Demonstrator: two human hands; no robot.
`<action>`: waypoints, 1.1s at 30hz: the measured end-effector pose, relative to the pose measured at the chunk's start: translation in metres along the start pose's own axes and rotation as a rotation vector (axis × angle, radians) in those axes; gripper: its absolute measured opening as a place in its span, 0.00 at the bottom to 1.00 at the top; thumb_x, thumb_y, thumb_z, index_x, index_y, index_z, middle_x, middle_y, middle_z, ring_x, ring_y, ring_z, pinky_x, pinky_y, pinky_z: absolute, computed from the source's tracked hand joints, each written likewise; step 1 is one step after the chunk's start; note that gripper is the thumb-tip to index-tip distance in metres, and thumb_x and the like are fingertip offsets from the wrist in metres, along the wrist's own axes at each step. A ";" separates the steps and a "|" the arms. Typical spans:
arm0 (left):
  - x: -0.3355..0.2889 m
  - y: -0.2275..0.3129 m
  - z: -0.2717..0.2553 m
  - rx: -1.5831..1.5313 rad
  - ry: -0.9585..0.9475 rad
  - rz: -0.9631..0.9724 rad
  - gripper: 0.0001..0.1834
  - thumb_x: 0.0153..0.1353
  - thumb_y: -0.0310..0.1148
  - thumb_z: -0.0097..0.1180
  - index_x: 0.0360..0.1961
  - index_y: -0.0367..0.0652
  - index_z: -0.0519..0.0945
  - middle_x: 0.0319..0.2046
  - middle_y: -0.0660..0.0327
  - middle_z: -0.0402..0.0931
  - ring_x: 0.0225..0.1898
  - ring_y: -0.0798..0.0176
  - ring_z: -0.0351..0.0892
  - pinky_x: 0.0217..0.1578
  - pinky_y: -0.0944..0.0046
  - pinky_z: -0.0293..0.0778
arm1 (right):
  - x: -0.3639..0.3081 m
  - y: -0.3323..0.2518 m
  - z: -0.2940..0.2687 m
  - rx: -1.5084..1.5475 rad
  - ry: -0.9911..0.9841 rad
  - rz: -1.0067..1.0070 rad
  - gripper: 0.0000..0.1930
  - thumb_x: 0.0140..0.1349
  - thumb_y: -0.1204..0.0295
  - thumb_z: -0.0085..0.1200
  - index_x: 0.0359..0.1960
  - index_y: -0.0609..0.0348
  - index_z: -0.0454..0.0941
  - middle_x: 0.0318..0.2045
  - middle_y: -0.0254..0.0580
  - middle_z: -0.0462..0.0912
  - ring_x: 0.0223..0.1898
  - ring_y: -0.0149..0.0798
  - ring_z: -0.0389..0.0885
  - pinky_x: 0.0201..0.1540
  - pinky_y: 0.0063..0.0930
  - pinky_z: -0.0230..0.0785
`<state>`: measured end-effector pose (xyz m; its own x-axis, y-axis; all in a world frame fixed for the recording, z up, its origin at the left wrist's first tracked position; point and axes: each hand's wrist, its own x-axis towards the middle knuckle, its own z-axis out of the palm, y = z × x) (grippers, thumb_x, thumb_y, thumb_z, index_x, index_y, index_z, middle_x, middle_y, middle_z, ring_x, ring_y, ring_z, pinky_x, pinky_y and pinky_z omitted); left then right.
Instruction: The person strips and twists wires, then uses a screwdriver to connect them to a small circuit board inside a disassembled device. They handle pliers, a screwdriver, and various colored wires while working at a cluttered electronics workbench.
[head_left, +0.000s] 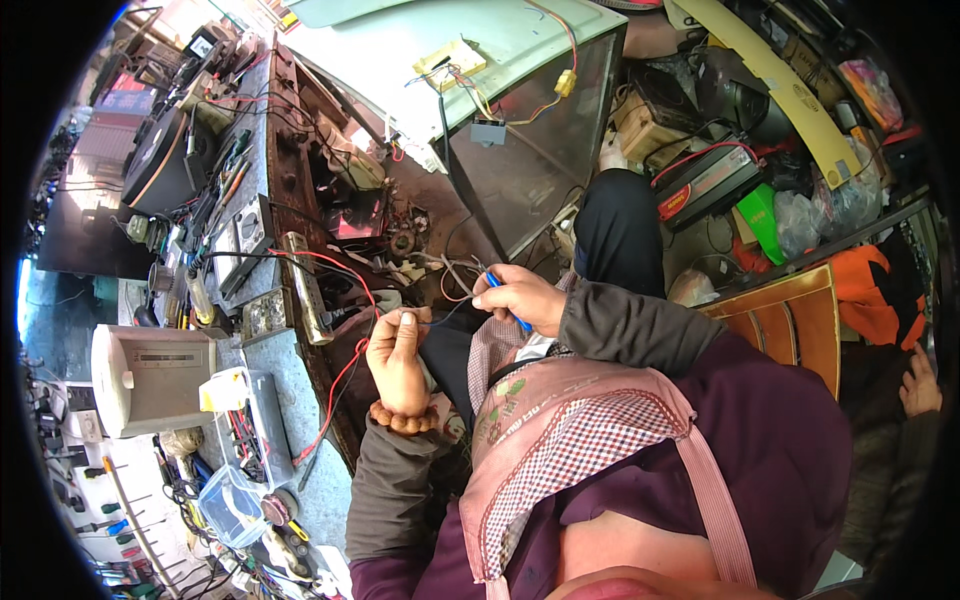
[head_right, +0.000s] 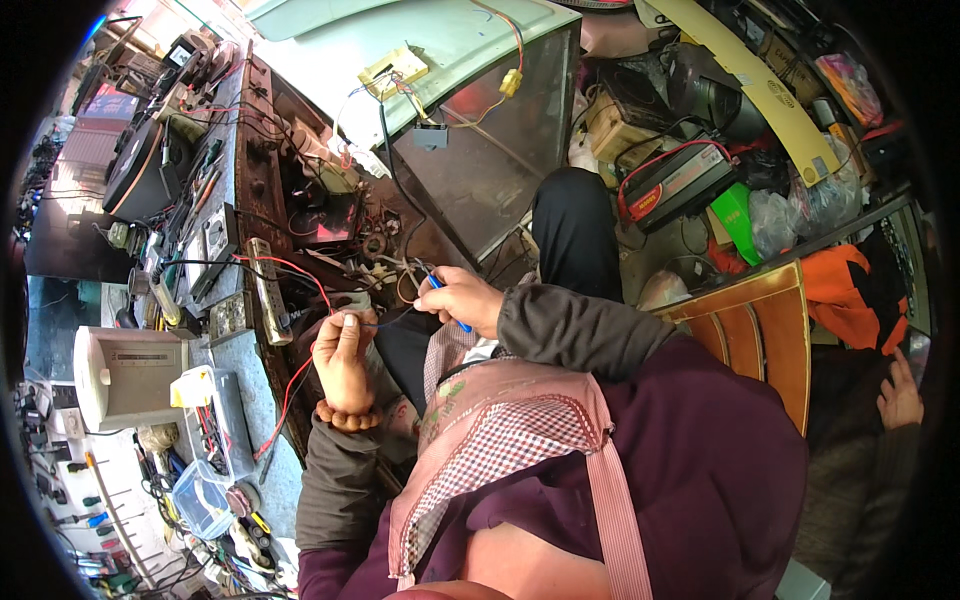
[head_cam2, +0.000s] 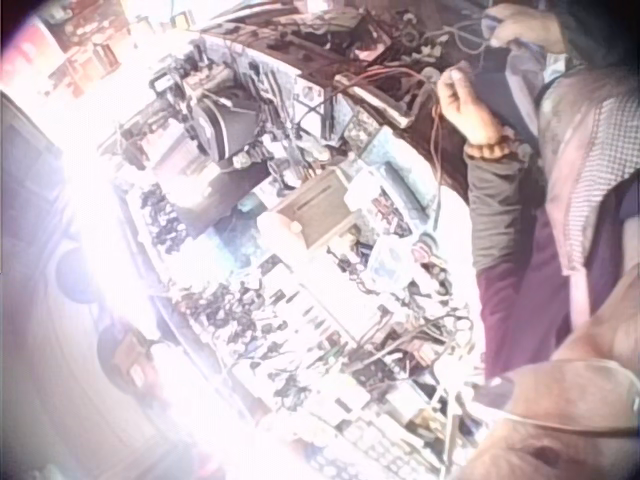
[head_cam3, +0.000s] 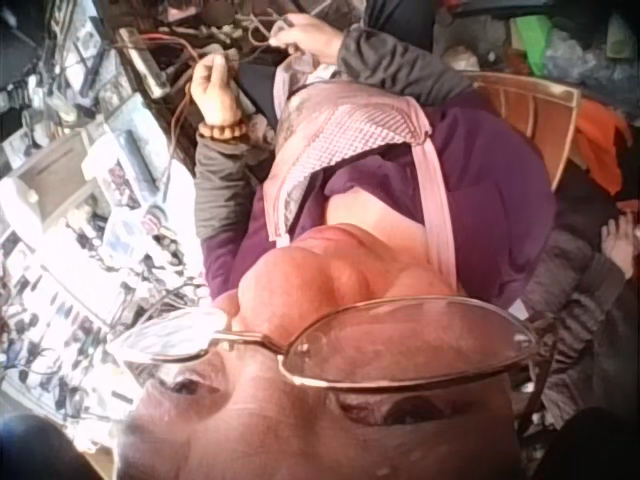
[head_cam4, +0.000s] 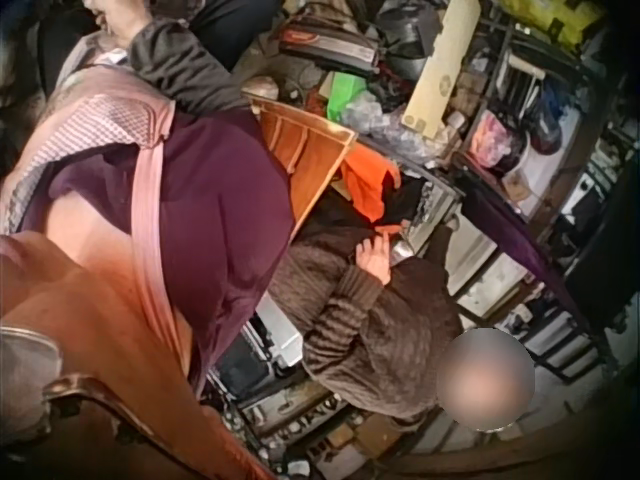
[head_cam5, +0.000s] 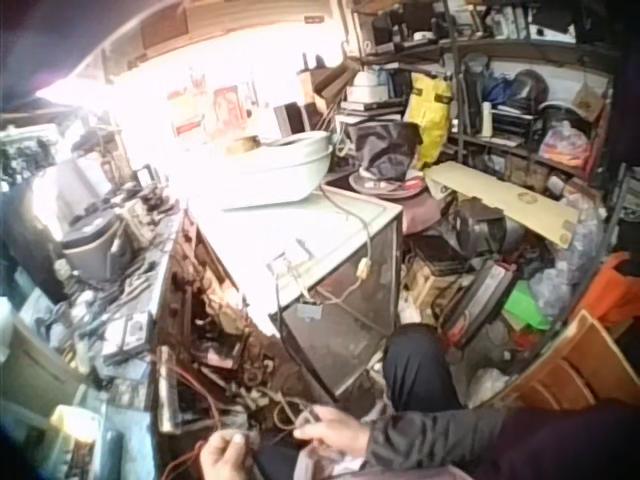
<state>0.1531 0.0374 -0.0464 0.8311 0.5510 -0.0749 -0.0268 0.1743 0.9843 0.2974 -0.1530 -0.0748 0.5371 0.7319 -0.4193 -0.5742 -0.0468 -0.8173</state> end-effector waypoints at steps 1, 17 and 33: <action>-0.001 0.000 0.001 -0.027 -0.008 0.022 0.07 0.80 0.31 0.56 0.42 0.40 0.82 0.39 0.62 0.86 0.39 0.70 0.81 0.47 0.67 0.78 | -0.002 0.002 -0.003 -0.003 0.002 0.012 0.09 0.68 0.73 0.62 0.45 0.58 0.77 0.32 0.29 0.77 0.30 0.25 0.74 0.32 0.23 0.66; -0.010 0.022 -0.002 0.171 0.054 0.199 0.10 0.80 0.29 0.51 0.50 0.36 0.82 0.23 0.73 0.67 0.23 0.79 0.58 0.26 0.73 0.53 | -0.023 -0.074 -0.055 -0.112 -0.117 -0.539 0.15 0.64 0.69 0.67 0.48 0.61 0.79 0.33 0.27 0.75 0.36 0.24 0.72 0.43 0.22 0.66; 0.035 0.073 0.099 0.232 0.498 0.336 0.17 0.85 0.37 0.45 0.55 0.37 0.83 0.23 0.75 0.65 0.22 0.81 0.55 0.23 0.75 0.51 | 0.135 -0.307 -0.163 -1.293 0.908 -0.955 0.36 0.61 0.58 0.66 0.68 0.62 0.72 0.58 0.64 0.80 0.59 0.63 0.82 0.62 0.48 0.75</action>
<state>0.2349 -0.0110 0.0390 0.4393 0.8674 0.2336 -0.0741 -0.2241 0.9717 0.6472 -0.1509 0.0552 0.7338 0.2929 0.6129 0.6281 -0.6362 -0.4480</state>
